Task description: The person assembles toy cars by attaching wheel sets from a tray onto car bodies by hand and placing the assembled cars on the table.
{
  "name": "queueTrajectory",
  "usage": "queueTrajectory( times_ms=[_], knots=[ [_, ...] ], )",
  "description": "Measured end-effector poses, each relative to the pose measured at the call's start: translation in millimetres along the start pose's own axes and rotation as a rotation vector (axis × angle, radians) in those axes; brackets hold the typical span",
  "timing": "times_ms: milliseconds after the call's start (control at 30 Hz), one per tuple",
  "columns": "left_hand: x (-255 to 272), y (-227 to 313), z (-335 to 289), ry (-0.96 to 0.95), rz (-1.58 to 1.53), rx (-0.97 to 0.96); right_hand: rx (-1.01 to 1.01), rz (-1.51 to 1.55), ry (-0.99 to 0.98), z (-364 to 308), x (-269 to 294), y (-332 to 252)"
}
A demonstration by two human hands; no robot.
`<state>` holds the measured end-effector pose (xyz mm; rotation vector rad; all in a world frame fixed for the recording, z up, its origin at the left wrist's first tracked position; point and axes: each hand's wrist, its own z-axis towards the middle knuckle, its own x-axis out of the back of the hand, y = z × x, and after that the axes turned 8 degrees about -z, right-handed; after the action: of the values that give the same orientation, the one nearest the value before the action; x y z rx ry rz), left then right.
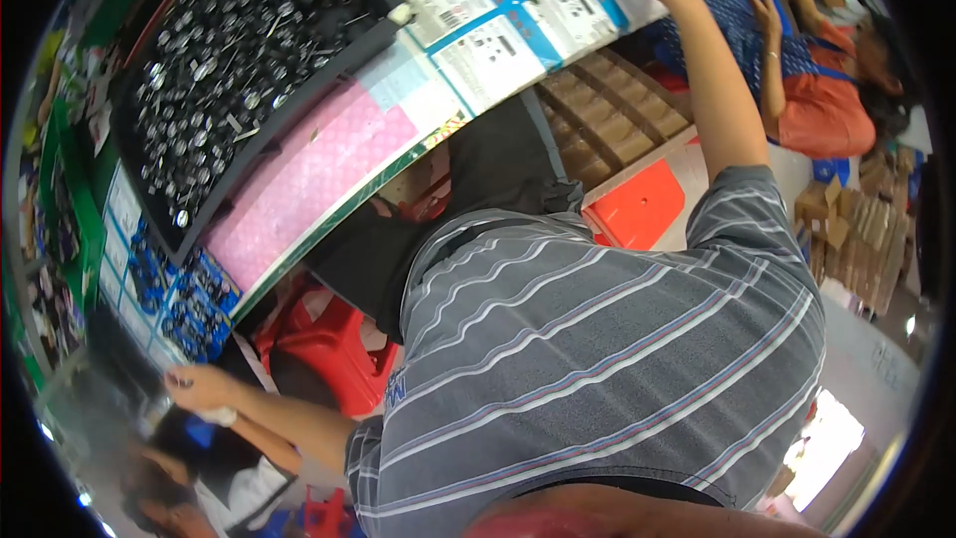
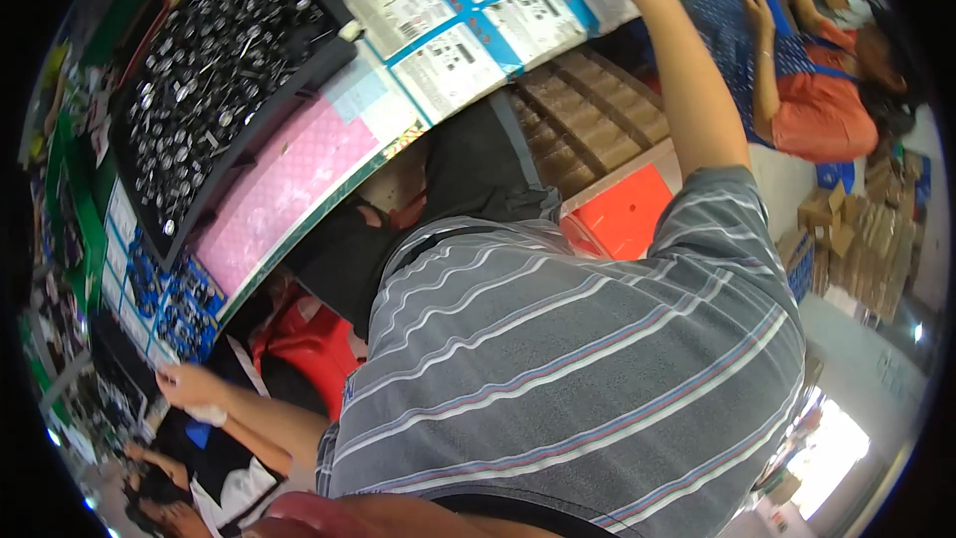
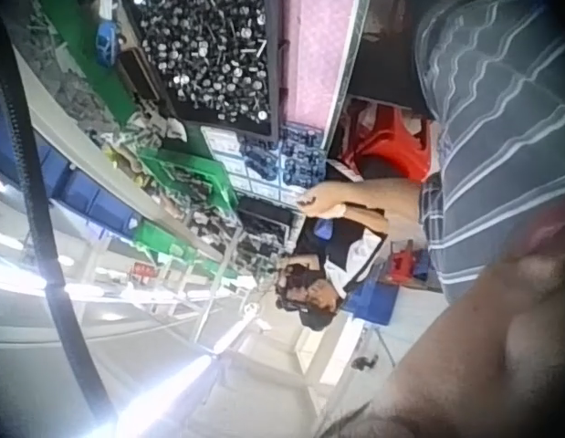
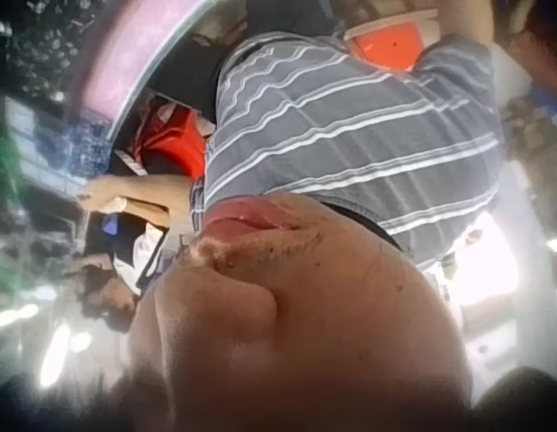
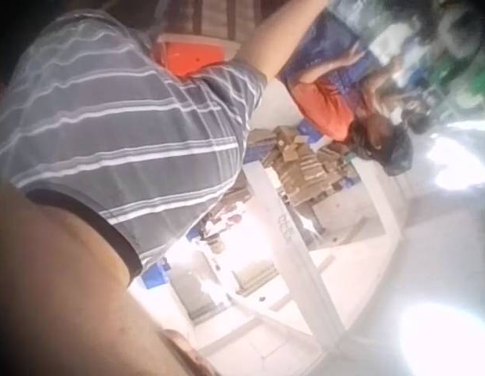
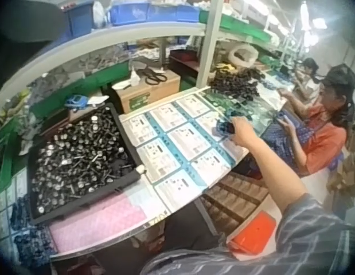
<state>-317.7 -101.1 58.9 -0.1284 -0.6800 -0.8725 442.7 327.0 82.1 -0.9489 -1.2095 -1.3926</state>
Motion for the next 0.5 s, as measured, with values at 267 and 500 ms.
queueTrajectory(
  times_ms=[267,500],
  knots=[
    [32.8,313.5,-119.8,-1.062,-1.771,0.751,0.353,1.02,-0.12,-110.3,73.7,-132.2],
    [39.5,350.7,-127.5,-1.294,-1.99,0.724,0.52,0.998,-0.051,-43.8,126.2,-255.2]
  ],
)
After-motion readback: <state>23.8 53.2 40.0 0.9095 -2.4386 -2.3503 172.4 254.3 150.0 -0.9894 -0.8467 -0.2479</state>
